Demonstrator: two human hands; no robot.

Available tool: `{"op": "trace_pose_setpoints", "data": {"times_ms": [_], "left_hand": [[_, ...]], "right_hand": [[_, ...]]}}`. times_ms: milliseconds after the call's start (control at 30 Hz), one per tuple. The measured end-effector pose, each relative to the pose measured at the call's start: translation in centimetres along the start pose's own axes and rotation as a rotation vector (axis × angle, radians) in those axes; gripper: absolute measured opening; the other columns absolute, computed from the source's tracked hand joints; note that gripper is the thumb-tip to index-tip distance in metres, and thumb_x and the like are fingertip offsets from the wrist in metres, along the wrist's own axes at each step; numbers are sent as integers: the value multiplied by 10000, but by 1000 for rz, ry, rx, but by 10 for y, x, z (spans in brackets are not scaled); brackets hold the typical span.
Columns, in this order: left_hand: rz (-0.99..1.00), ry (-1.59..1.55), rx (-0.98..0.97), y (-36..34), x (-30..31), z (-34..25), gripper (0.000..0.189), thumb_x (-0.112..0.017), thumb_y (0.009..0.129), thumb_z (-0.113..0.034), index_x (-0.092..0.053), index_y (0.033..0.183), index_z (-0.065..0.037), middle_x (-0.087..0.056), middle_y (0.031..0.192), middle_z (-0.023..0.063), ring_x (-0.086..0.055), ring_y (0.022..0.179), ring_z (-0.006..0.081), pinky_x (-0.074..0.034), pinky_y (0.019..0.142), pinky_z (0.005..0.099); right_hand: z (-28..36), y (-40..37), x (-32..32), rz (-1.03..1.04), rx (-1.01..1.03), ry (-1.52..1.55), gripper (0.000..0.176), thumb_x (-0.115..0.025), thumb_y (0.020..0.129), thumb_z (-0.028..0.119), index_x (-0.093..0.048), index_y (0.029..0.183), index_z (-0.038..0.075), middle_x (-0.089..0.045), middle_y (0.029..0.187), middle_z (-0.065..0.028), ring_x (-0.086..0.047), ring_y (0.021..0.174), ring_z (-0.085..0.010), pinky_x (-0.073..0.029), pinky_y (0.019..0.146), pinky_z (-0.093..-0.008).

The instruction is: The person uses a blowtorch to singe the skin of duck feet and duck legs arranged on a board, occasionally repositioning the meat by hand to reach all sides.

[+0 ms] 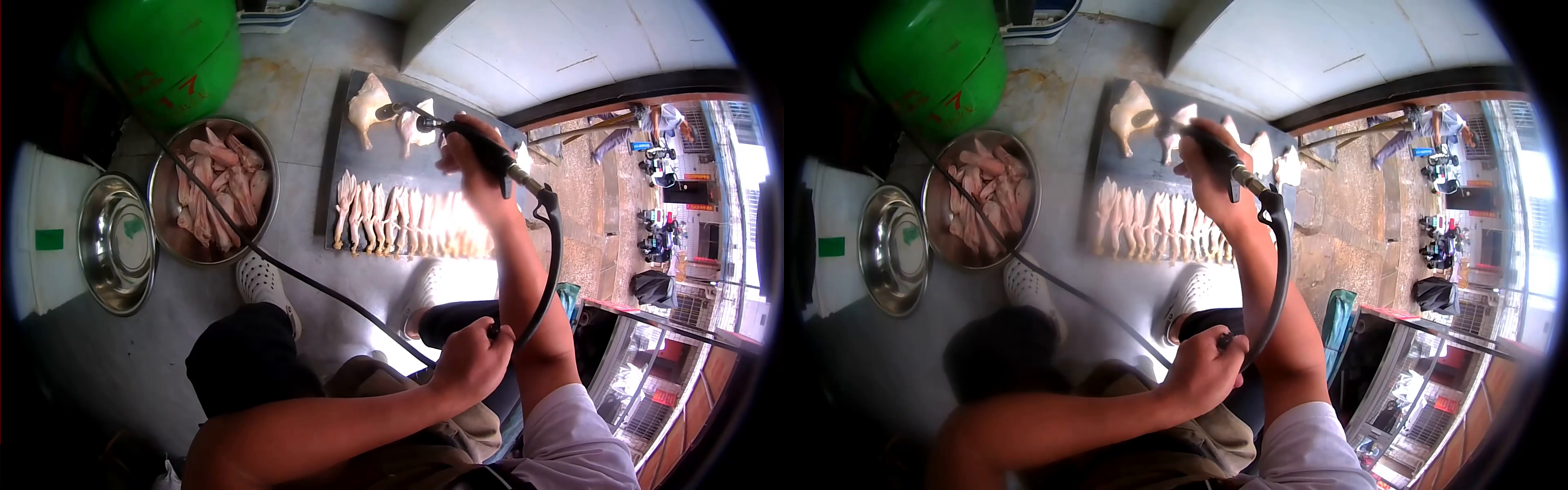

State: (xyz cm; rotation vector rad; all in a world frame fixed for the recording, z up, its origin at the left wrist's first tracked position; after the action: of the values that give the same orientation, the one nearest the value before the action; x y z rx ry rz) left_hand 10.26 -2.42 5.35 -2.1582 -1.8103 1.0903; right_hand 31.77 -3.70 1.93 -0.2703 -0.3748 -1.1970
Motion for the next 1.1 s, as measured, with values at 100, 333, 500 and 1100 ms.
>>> {"op": "trace_pose_setpoints", "data": {"times_ms": [100,333,500,1100], "left_hand": [[-5,1,-9,-1,0,-1,319,-526,953,-264,-537,847,37,-566,572,60,-610,537,132,-470,539,287],[-61,-2,-63,-4,-2,1,347,-536,923,-281,-561,802,43,-583,636,252,-603,693,452,-474,610,488],[-33,23,-49,-6,4,-4,324,-523,949,-279,-548,833,23,-577,557,78,-599,530,157,-471,556,310],[-145,-115,-176,-11,17,-24,342,-490,943,-268,-523,750,12,-557,553,118,-589,550,278,-468,598,385]], "right_hand": [[9,-4,-2,27,-5,-13,394,-579,936,132,-486,1266,-62,-649,852,-146,-677,724,-190,-569,657,-295],[22,-7,-11,32,44,-68,361,-577,933,117,-516,1240,-63,-663,882,-150,-686,748,-187,-563,673,-286],[32,-7,-21,51,25,-130,362,-591,926,136,-535,1239,-38,-680,892,-148,-694,766,-185,-551,695,-283],[55,11,-61,193,171,-273,302,-630,901,123,-596,1171,-8,-678,753,-96,-667,689,-144,-517,670,-273]]}}
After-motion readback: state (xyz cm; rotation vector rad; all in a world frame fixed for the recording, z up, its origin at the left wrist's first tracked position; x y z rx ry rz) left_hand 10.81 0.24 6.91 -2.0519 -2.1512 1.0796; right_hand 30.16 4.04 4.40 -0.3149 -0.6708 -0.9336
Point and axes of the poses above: each hand's wrist, its own y-axis towards the middle knuckle, its own x-axis out of the back of the hand, z = x × y, the point moved 1 cm from there along y, towards the middle knuckle
